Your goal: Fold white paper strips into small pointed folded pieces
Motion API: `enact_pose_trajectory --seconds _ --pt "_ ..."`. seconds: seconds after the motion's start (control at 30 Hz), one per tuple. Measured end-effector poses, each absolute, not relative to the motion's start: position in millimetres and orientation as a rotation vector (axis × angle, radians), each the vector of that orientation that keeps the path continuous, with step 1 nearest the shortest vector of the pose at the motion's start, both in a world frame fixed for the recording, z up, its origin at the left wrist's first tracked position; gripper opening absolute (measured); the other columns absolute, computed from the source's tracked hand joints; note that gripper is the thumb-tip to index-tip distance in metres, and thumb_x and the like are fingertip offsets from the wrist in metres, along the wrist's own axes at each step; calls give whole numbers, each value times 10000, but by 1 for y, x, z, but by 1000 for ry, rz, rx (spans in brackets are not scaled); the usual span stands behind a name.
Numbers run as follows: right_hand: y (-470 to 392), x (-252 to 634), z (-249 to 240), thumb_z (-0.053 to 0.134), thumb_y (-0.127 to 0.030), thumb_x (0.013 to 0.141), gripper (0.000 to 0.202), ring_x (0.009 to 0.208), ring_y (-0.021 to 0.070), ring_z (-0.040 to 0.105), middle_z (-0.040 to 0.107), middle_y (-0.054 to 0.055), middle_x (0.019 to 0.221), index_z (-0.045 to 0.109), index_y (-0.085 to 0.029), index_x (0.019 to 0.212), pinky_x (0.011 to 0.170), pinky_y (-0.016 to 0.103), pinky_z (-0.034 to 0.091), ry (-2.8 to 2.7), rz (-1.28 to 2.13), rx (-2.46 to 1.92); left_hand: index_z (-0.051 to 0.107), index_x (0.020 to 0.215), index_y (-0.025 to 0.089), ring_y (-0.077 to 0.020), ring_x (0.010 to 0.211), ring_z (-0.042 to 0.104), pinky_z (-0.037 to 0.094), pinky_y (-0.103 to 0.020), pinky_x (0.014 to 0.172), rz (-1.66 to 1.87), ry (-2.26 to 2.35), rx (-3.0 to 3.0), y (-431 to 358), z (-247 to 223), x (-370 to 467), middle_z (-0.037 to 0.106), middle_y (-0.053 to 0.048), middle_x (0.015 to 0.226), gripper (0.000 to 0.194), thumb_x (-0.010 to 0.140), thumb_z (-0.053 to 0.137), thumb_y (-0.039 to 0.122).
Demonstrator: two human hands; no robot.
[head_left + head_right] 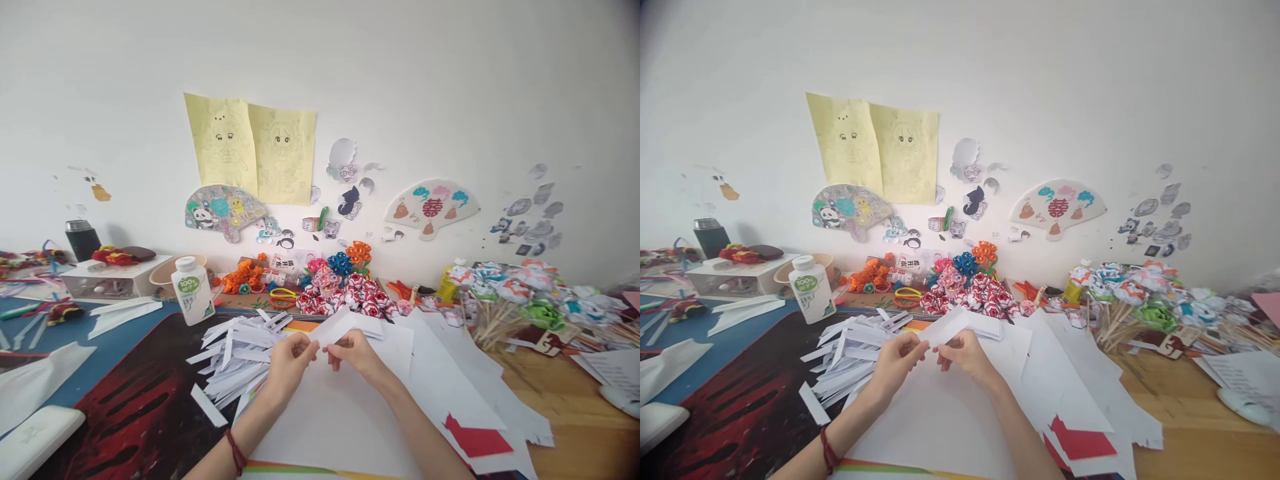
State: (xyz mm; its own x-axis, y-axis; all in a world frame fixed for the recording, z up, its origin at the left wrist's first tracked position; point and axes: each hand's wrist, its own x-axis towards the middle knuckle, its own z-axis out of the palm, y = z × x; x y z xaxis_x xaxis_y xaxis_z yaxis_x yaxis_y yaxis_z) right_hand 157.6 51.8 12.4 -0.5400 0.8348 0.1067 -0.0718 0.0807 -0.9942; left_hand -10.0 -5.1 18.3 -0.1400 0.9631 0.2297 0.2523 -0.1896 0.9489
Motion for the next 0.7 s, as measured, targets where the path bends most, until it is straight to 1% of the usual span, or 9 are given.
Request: enact_pose_trajectory --seconds 0.1,0.23,0.3,0.4,0.43,0.57,0.67,0.7 --pt "57 164 12 706 -321 716 236 475 133 593 666 54 606 702 -86 739 495 250 454 -1616 1537 -782 575 629 158 -123 501 508 362 -209 479 1422 1401 1413 -4 19 -13 607 -8 563 306 760 625 430" --pt "60 169 15 703 -376 725 273 460 120 575 645 32 595 677 -105 734 500 256 461 -1574 1503 -773 555 647 160 -105 483 476 340 -197 461 1493 1389 1326 -2 19 -17 584 4 570 327 775 602 457" --pt "56 166 17 690 -393 744 291 490 123 587 657 43 635 682 -106 787 536 268 479 -1573 1505 -754 560 644 153 -93 464 458 340 -197 455 1492 1369 1307 -2 17 -17 593 -4 581 350 782 586 474" --pt "47 155 17 672 -413 771 340 550 135 608 681 65 731 678 -115 934 575 286 497 -1612 1540 -700 579 660 145 -94 458 468 356 -201 450 1453 1341 1314 -3 13 -12 622 -22 607 368 782 578 492" --pt "45 151 16 666 -427 776 347 563 139 613 683 70 742 674 -114 926 576 286 499 -1608 1522 -693 579 660 145 -98 460 477 361 -202 447 1437 1340 1322 -3 12 -10 625 -25 606 369 780 579 494" --pt "43 145 13 658 -479 767 373 516 134 595 654 53 657 645 -108 727 524 265 480 -1575 1440 -727 563 632 151 -122 489 521 383 -211 465 1373 1365 1402 -5 9 -4 613 -22 565 342 782 597 456" --pt "45 146 14 634 -502 779 393 504 132 587 642 43 629 631 -115 712 512 260 472 -1574 1402 -742 566 635 152 -132 493 537 401 -223 477 1311 1352 1494 -6 11 -3 616 -23 551 317 803 586 420" --pt "45 147 15 619 -508 790 398 498 129 581 638 41 620 623 -119 706 508 258 468 -1571 1379 -751 574 663 152 -135 498 542 408 -228 483 1291 1340 1515 -6 13 -3 626 -24 567 294 805 589 410"
